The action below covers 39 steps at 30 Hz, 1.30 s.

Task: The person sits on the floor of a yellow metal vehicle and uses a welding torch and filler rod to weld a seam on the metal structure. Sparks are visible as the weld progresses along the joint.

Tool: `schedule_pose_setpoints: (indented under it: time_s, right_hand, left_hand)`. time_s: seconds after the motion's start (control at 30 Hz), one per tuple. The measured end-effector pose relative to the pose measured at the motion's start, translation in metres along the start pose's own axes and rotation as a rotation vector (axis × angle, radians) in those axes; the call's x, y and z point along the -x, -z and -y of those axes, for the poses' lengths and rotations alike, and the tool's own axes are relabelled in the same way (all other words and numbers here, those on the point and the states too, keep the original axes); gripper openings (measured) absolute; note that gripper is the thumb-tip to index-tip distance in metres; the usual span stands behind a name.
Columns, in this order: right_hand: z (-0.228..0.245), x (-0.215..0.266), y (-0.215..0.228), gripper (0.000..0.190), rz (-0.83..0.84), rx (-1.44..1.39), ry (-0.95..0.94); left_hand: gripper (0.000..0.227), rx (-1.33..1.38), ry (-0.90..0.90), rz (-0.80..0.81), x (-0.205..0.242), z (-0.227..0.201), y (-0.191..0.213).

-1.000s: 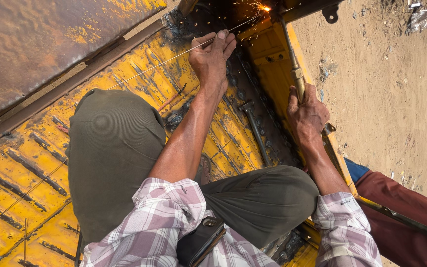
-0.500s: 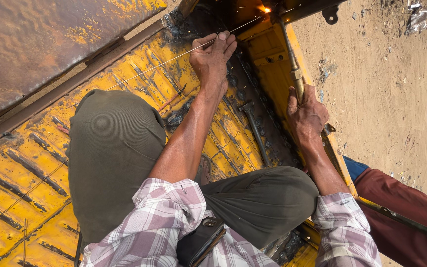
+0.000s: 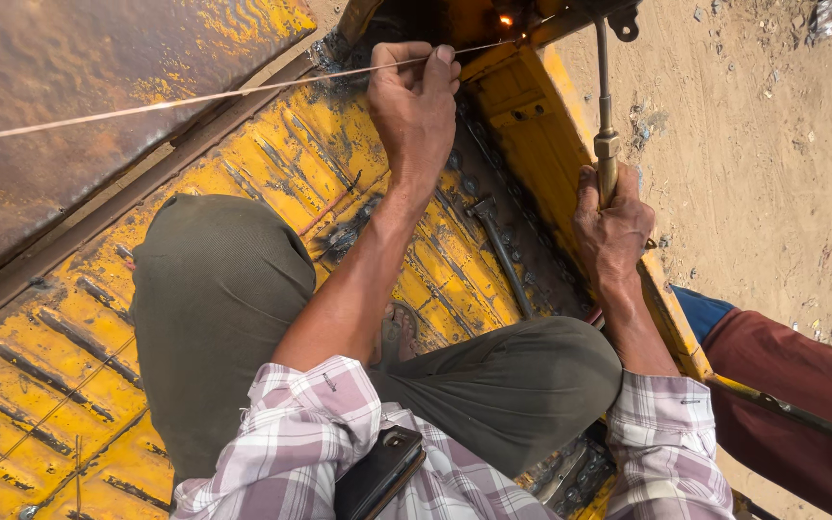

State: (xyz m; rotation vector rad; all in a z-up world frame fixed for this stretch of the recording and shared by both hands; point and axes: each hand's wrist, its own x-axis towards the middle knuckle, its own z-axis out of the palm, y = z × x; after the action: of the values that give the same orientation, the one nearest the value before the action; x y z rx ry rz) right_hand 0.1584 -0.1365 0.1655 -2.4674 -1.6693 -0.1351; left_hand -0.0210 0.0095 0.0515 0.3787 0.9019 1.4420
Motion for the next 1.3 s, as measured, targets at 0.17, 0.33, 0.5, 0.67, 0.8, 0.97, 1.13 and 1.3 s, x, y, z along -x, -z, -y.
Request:
schedule_pose_setpoints:
  time_s: [0.17,0.33,0.5,0.67,0.8,0.97,1.13,1.3]
  right_hand:
    - [0.002,0.0,0.002,0.025,0.076,0.043,-0.048]
    - [-0.004,0.002,0.003,0.034,0.141,0.117,-0.049]
    - [-0.01,0.009,0.011,0.042,0.199,0.192,-0.024]
    - [-0.004,0.013,0.008,0.041,0.201,0.232,-0.001]
    - [-0.001,0.004,-0.002,0.044,0.299,0.255,-0.122]
    - [0.006,0.0,-0.005,0.043,0.221,0.244,-0.056]
    - [0.017,0.002,-0.002,0.041,0.238,0.139,-0.137]
    - [0.019,0.0,0.001,0.035,0.212,0.109,-0.114]
  left_hand:
    - [0.009,-0.335,-0.431,0.204,-0.014,-0.069,-0.004]
    - [0.012,-0.42,-0.546,0.378,-0.029,-0.123,-0.003]
    - [0.005,-0.372,-0.555,0.369,-0.023,-0.113,-0.005]
    - [0.012,-0.675,-0.772,0.386,-0.045,-0.078,-0.013]
    - [0.012,-0.763,-0.855,0.389,-0.06,-0.058,-0.007]
    - [0.011,-0.698,-0.793,0.431,-0.07,-0.053,0.002]
    - [0.01,-0.644,-0.719,0.465,-0.068,-0.053,0.003]
    - [0.005,-0.597,-0.71,0.484,-0.062,-0.05,0.001]
